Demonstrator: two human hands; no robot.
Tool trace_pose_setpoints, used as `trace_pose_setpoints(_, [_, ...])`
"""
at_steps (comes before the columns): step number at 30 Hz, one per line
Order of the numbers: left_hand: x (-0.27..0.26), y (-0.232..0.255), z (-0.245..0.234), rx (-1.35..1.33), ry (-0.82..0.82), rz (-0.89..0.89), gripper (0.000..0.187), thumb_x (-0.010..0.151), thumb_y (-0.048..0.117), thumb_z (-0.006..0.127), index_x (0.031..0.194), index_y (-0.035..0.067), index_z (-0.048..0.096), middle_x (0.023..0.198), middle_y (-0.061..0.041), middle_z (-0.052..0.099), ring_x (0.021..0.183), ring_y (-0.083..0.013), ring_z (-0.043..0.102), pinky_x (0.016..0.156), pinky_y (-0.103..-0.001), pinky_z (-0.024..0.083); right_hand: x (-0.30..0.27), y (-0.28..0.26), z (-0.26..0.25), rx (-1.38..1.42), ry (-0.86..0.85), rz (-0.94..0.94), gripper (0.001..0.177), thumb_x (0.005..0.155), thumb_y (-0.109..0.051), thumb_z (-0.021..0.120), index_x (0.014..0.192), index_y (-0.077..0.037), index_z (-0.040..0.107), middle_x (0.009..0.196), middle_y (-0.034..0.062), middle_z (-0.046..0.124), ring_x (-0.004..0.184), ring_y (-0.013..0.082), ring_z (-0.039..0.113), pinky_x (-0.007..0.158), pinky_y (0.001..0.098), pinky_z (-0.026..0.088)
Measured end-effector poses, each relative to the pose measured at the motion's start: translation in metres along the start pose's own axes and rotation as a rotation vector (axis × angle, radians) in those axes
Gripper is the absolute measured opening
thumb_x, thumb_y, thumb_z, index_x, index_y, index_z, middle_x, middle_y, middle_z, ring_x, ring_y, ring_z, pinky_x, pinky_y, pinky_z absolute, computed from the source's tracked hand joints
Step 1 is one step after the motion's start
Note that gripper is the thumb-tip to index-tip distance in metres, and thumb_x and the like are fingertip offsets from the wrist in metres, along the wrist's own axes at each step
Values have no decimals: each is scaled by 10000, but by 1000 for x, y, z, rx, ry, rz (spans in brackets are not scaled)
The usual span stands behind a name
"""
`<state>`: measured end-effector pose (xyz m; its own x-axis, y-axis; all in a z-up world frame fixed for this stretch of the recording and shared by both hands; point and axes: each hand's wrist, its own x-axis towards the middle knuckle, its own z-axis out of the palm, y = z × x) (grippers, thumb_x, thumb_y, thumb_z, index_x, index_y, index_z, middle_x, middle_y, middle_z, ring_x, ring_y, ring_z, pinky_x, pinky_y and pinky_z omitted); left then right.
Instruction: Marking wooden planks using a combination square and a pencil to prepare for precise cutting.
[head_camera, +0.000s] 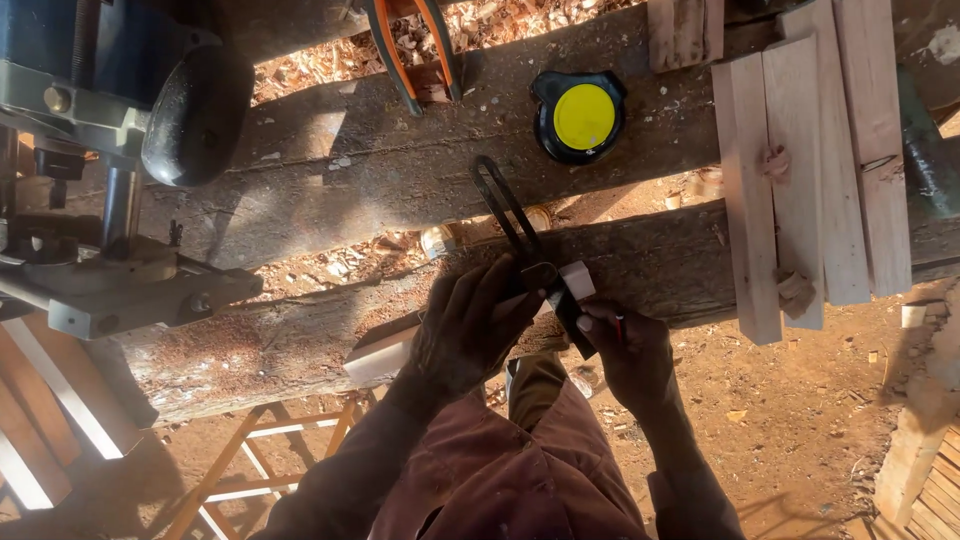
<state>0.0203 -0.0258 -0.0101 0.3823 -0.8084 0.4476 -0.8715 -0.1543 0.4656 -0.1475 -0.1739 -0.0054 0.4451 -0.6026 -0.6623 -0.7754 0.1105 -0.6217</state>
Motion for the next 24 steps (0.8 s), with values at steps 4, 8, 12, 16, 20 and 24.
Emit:
trace_pose_setpoints(4, [1,0,0,55,-9,7,197,994,249,651,1165,175,715,1248,-197,670,1014,-333,678,771,-409,527,-4,3,-1,6,3,3,211,879,-239,800,1056,-125,811,774,134,761,866,182,694,858,477,540])
trace_pose_setpoints(8, [4,0,1,85,7,25,179,1006,222,635,1150,173,729,1215,-185,674,996,-307,674,752,-389,520,1,5,-5,11,2,-22,219,881,-241,797,1059,-113,803,787,151,769,850,230,735,860,488,540])
trace_pose_setpoints(12, [12,4,-4,114,-13,15,188,1007,227,639,1169,193,728,1208,-154,675,996,-285,671,760,-373,518,0,12,-6,10,-1,-51,199,889,-222,789,1047,-101,801,761,142,768,839,203,724,844,462,550])
trace_pose_setpoints(16, [10,5,-5,128,-38,-1,197,1010,216,635,1186,205,723,1216,-141,672,1011,-276,663,757,-365,516,0,5,-5,26,1,-96,187,886,-203,796,1029,-82,789,821,162,768,891,243,740,848,490,546])
trace_pose_setpoints(20, [9,5,-5,111,-47,-8,210,1014,196,627,1201,207,722,1230,-141,667,1029,-284,656,767,-363,516,-1,-1,-5,39,3,-118,188,886,-189,792,1026,-64,780,838,156,777,889,238,738,843,503,547])
trace_pose_setpoints(24, [13,6,-6,106,-39,-4,197,1021,185,621,1191,194,720,1220,-142,673,1034,-287,662,763,-366,517,-3,6,-4,28,2,-117,193,888,-205,799,1018,-64,778,841,164,770,888,253,736,828,500,546])
